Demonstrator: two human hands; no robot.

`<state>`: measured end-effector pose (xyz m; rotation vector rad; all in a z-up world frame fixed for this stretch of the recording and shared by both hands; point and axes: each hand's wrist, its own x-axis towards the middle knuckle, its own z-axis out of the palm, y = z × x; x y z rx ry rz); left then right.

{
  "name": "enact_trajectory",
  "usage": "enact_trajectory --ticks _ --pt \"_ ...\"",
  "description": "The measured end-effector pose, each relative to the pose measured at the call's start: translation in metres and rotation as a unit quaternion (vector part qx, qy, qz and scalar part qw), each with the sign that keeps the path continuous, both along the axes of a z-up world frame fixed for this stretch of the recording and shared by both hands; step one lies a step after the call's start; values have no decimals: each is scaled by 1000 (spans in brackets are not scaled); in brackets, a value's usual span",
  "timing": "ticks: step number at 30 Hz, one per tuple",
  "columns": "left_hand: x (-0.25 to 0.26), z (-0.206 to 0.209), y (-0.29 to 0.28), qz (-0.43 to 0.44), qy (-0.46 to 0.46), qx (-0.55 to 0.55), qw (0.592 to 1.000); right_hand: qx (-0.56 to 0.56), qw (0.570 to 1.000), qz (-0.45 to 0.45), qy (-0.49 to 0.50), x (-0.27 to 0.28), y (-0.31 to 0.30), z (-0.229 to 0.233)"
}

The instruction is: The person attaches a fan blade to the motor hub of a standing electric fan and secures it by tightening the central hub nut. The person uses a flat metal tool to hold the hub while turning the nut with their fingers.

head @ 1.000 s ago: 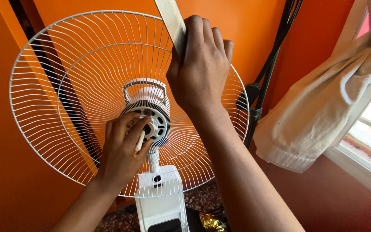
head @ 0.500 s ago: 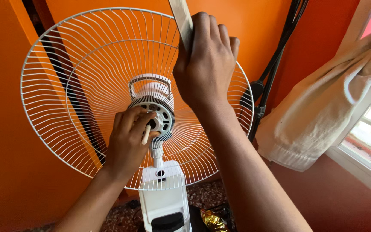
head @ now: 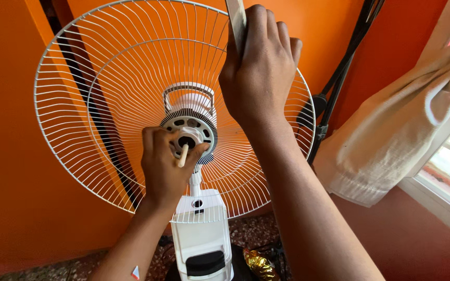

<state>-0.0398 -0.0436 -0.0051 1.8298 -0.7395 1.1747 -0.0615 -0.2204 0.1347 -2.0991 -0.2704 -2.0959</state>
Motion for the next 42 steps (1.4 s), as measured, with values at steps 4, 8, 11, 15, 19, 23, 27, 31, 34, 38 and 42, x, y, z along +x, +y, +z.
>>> enact_trajectory --ticks 4,8,11,15,19,23,27,31,34,38,42 --pt "-1 -6 -9 66 10 -61 996 1 1000 0 -9 -2 3 1" --pt "-4 -12 -14 73 53 -127 988 -1 999 23 -40 -4 7 2" --pt "-4 -16 -18 56 145 -172 973 4 999 19 -35 -4 7 0" --pt "-3 -21 -20 51 129 -184 973 16 1000 -3 0 -2 3 -1" --pt "-3 -20 -11 53 142 -127 980 13 1000 -1 2 0 1 -2" --pt "-4 -14 11 70 129 -5 989 0 1000 15 -27 0 1 -4" --pt "-6 -1 27 143 62 160 975 7 1000 12 -13 2 0 -5" --pt "-10 12 33 129 -85 252 955 -3 999 6 -39 4 0 -5" --pt "-10 21 32 115 -141 305 935 -1 999 12 -36 5 -1 -6" --pt "-12 29 29 58 -131 350 926 8 999 21 -27 3 -1 -7" --pt "-9 32 27 51 -137 344 928 0 999 21 -42 6 -3 -9"
